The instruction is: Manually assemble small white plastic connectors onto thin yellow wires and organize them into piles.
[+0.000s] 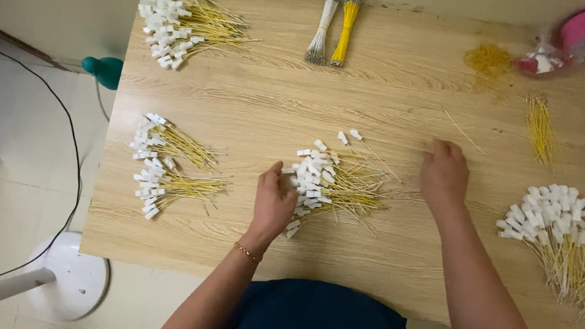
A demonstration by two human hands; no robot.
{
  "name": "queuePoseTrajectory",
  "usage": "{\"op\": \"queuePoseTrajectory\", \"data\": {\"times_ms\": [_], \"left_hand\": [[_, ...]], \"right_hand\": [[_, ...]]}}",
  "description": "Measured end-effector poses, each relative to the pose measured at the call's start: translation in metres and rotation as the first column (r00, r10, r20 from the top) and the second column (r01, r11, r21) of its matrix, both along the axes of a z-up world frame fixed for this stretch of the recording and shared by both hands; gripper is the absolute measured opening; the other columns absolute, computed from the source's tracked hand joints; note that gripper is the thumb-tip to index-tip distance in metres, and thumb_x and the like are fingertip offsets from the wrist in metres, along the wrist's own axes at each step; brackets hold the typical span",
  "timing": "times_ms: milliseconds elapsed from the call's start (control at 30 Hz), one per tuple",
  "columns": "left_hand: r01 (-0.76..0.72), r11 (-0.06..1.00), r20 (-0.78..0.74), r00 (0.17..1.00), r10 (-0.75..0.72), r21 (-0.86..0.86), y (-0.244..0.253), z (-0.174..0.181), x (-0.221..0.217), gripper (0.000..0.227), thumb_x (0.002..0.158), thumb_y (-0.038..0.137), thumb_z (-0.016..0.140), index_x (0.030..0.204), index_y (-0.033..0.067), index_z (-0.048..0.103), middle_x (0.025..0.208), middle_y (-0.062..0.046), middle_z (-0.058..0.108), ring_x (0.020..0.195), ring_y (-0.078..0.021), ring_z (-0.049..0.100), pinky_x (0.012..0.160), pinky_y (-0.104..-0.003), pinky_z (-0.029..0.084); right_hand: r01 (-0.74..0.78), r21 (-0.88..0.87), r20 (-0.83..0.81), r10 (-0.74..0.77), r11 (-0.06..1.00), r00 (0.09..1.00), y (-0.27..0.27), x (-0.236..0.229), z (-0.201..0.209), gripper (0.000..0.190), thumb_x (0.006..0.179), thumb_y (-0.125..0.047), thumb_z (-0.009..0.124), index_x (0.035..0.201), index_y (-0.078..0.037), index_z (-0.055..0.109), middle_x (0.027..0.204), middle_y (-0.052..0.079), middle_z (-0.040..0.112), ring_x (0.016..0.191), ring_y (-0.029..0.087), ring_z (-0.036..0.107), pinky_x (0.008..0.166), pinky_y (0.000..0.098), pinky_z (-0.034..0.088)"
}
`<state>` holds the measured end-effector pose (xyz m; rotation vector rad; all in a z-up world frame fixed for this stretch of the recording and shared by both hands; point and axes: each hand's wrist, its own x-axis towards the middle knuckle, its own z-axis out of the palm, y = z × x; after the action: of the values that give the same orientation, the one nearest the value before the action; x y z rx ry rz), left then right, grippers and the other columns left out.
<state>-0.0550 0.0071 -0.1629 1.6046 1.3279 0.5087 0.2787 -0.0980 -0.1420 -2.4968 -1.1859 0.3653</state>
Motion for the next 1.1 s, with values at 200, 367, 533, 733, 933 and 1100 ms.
{"op": "queuePoseTrajectory", "data": {"times_ms": [200, 367, 533, 733, 933, 1100], "left_hand": [[-0.03, 0.999, 0.075, 0.997, 0.031, -0.02, -0.004, 0.013, 0.001, 0.073, 0.078, 0.006, 0.064, 0.149, 0.0019, 0.048, 0.132, -0.025, 0.053, 0.13, -0.0427, 0.054, 0.11, -0.044, 0.046], [-0.016, 0.998, 0.082, 0.996, 0.022, -0.066, -0.003, 0.032, 0.005, 0.074, 0.078, 0.004, 0.064, 0.15, 0.0004, 0.046, 0.135, -0.026, 0.057, 0.131, -0.0425, 0.055, 0.107, -0.044, 0.05], [0.076, 0.994, 0.061, 0.995, -0.081, 0.076, 0.003, 0.005, 0.005, 0.071, 0.077, 0.003, 0.064, 0.146, 0.0034, 0.052, 0.134, -0.022, 0.061, 0.128, -0.0411, 0.057, 0.108, -0.044, 0.05], [0.091, 0.989, 0.017, 0.996, -0.093, 0.117, 0.005, 0.017, 0.002, 0.078, 0.074, -0.001, 0.059, 0.151, 0.0042, 0.047, 0.142, -0.026, 0.052, 0.135, -0.0448, 0.051, 0.115, -0.048, 0.043], [0.202, 0.974, 0.045, 0.977, -0.207, 0.099, 0.001, 0.011, 0.014, 0.075, 0.077, -0.004, 0.056, 0.151, 0.0021, 0.046, 0.139, -0.026, 0.061, 0.132, -0.0442, 0.055, 0.111, -0.052, 0.043], [0.115, 0.993, 0.079, 0.99, -0.118, 0.039, 0.007, 0.021, 0.005, 0.072, 0.078, -0.005, 0.056, 0.15, -0.0018, 0.044, 0.14, -0.032, 0.058, 0.135, -0.048, 0.05, 0.114, -0.054, 0.041]], "right_hand": [[-0.495, 0.202, 0.251, 0.444, 0.845, 0.86, 0.032, -0.044, -0.039, 0.03, 0.082, -0.015, 0.068, 0.111, -0.007, 0.063, 0.094, 0.018, 0.063, 0.093, 0.04, 0.066, 0.08, 0.0528, 0.052], [-0.473, 0.02, 0.054, 0.472, 0.881, 0.88, 0.042, -0.092, 0.004, 0.052, 0.096, -0.04, 0.056, 0.136, -0.008, 0.052, 0.127, 0.018, 0.06, 0.131, 0.039, 0.051, 0.105, 0.0684, 0.035], [-0.509, -0.085, -0.187, 0.489, 0.856, 0.852, 0.035, -0.114, 0.011, 0.075, 0.102, -0.068, 0.04, 0.153, -0.014, 0.037, 0.155, 0.017, 0.047, 0.148, 0.039, 0.036, 0.117, 0.0675, 0.024], [-0.549, -0.259, -0.219, 0.506, 0.795, 0.835, 0.024, -0.126, 0.046, 0.13, 0.068, -0.071, 0.083, 0.162, -0.014, 0.014, 0.166, 0.024, 0.022, 0.155, 0.045, 0.016, 0.118, 0.0725, 0.013], [-0.485, -0.25, -0.008, 0.499, 0.838, 0.866, 0.021, -0.126, 0.004, 0.124, 0.066, -0.042, 0.09, 0.162, -0.012, 0.017, 0.152, 0.02, 0.04, 0.146, 0.04, 0.032, 0.116, 0.0629, 0.021], [-0.444, -0.246, -0.16, 0.416, 0.862, 0.895, 0.026, -0.121, 0.024, 0.12, 0.071, -0.046, 0.087, 0.163, -0.012, 0.018, 0.157, 0.018, 0.035, 0.147, 0.039, 0.031, 0.116, 0.0635, 0.025]]}}
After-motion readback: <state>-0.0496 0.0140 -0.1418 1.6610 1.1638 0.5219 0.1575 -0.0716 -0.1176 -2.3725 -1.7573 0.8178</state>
